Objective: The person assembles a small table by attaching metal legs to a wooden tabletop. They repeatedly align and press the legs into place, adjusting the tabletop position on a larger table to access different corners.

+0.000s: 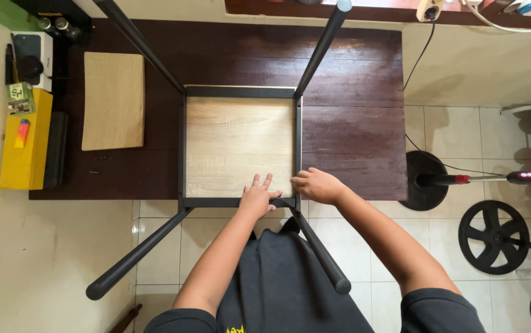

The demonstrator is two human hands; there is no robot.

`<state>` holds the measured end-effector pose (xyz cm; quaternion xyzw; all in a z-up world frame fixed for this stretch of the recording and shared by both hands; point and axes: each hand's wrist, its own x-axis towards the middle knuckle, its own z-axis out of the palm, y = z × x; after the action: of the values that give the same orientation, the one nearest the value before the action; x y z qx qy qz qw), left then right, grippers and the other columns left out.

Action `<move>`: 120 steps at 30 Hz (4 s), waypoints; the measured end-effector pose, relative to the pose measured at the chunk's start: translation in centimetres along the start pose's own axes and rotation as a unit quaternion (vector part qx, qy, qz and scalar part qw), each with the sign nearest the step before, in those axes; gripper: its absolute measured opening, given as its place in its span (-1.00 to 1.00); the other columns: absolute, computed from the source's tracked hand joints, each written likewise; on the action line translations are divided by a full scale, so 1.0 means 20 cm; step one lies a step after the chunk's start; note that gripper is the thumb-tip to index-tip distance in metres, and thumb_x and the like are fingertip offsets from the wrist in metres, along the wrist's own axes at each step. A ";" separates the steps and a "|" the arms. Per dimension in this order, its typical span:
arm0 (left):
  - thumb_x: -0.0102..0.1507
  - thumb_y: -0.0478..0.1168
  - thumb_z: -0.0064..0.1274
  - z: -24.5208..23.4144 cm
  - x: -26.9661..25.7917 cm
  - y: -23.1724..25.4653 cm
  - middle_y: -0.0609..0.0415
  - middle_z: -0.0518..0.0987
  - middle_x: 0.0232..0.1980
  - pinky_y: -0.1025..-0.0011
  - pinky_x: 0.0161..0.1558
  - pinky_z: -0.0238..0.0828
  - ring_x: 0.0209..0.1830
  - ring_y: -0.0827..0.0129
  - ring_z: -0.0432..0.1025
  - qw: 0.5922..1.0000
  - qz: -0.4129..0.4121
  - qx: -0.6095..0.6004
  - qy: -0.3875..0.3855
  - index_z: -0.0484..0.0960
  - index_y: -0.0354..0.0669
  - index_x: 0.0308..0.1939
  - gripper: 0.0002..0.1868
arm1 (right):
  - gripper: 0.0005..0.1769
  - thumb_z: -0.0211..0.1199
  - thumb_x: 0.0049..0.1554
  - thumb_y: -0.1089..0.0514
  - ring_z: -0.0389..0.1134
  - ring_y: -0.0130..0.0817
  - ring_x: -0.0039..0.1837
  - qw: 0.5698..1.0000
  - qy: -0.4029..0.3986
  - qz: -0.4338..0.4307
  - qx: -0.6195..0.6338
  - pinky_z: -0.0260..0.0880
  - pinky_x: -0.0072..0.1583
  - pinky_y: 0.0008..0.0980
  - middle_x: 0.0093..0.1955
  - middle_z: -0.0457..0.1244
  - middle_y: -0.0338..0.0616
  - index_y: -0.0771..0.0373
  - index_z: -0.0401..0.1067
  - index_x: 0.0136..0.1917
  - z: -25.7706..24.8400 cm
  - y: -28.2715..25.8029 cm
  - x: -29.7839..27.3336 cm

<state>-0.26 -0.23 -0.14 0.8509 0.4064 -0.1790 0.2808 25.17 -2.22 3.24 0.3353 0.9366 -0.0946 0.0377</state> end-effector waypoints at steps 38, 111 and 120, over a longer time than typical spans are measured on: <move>0.16 0.07 0.29 -0.02 0.00 0.01 0.15 -0.13 0.70 -0.21 0.39 0.18 0.65 -0.14 -0.13 1.000 0.003 0.013 -0.007 0.43 0.62 0.38 -0.30 | -0.80 0.35 0.07 0.11 0.29 -0.16 -0.11 0.921 0.212 0.321 0.070 0.35 -0.03 -0.21 -0.27 0.27 -0.13 0.22 0.45 -0.32 0.19 -0.32 -0.05; 0.12 0.28 0.27 -0.02 0.02 -0.01 0.12 -0.17 0.71 -0.23 0.39 0.16 0.65 -0.19 -0.18 0.998 0.019 0.044 -0.026 0.35 0.59 0.44 -0.20 | -0.88 0.36 0.04 0.10 0.30 -0.22 -0.01 0.907 0.136 0.355 0.179 0.40 -0.04 -0.20 -0.23 0.31 -0.25 0.11 0.64 -0.15 0.10 -0.28 -0.10; 0.08 0.26 0.31 0.00 0.00 0.02 0.18 -0.08 0.70 -0.24 0.39 0.15 0.66 -0.13 -0.15 1.000 -0.015 0.007 0.012 0.45 0.60 0.37 -0.23 | -0.85 0.34 0.04 0.20 0.42 -0.12 0.02 0.918 0.141 0.294 0.228 0.45 0.01 -0.16 -0.11 0.40 -0.15 0.16 0.64 -0.09 0.10 -0.19 -0.09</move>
<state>0.10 -0.37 -0.04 0.8490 0.4207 -0.1759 0.2671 24.18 -6.64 2.15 0.6048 0.7447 -0.2418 -0.1460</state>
